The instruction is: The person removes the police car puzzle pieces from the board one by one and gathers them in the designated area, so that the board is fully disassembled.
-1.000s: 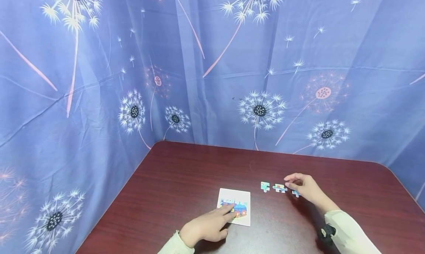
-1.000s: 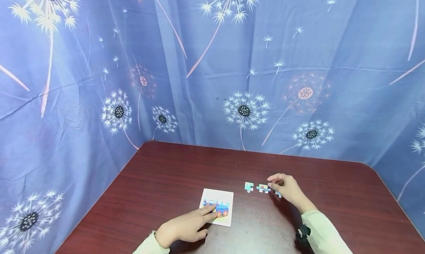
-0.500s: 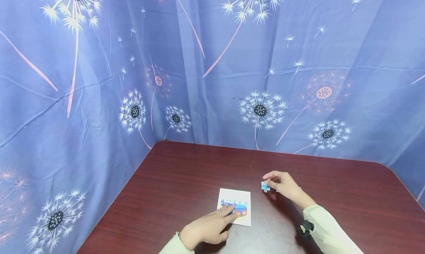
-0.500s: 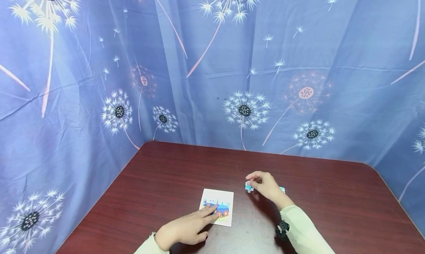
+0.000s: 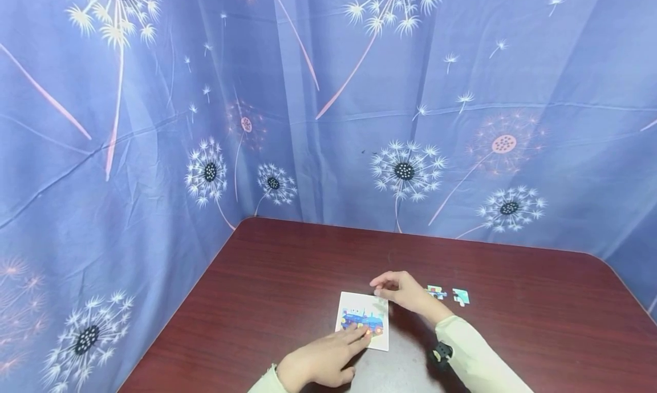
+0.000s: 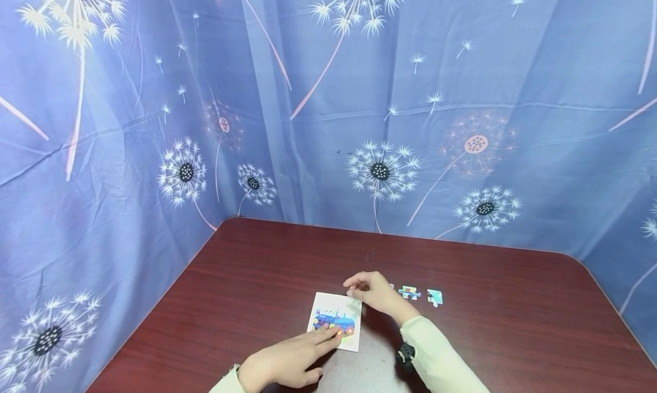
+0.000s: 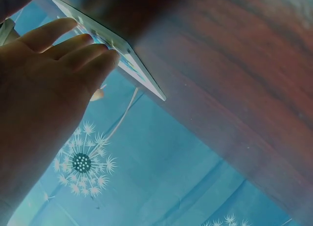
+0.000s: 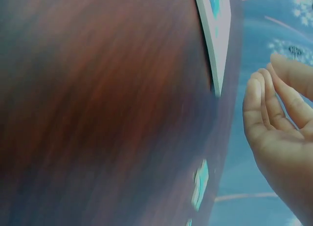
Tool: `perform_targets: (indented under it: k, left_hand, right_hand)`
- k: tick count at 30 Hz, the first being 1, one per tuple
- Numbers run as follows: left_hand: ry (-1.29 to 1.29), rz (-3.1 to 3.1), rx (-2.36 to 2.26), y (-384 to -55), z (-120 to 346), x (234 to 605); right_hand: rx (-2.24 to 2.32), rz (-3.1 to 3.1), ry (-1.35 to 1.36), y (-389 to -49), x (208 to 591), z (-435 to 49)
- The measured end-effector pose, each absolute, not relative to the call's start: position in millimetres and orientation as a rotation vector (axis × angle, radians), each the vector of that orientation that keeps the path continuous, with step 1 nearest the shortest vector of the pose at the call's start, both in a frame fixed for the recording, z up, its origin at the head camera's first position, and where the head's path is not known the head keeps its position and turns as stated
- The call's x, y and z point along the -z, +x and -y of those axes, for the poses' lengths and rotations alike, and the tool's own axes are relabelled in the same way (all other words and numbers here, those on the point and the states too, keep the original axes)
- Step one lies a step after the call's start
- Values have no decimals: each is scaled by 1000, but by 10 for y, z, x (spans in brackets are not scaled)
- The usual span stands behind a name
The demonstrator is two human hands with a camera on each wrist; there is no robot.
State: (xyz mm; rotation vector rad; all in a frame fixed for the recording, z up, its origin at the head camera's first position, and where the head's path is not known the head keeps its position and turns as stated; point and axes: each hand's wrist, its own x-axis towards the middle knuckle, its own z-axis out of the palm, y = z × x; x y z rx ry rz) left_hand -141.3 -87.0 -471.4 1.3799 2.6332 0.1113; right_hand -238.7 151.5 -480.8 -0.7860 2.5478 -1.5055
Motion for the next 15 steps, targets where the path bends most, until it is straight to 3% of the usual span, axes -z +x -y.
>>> perform_targets:
  k: [15]
  left_hand:
    - [1471,-2637,-60,-1422,889,4722]
  right_hand:
    - [1436,-2371,-958,-2390,4944,-1149]
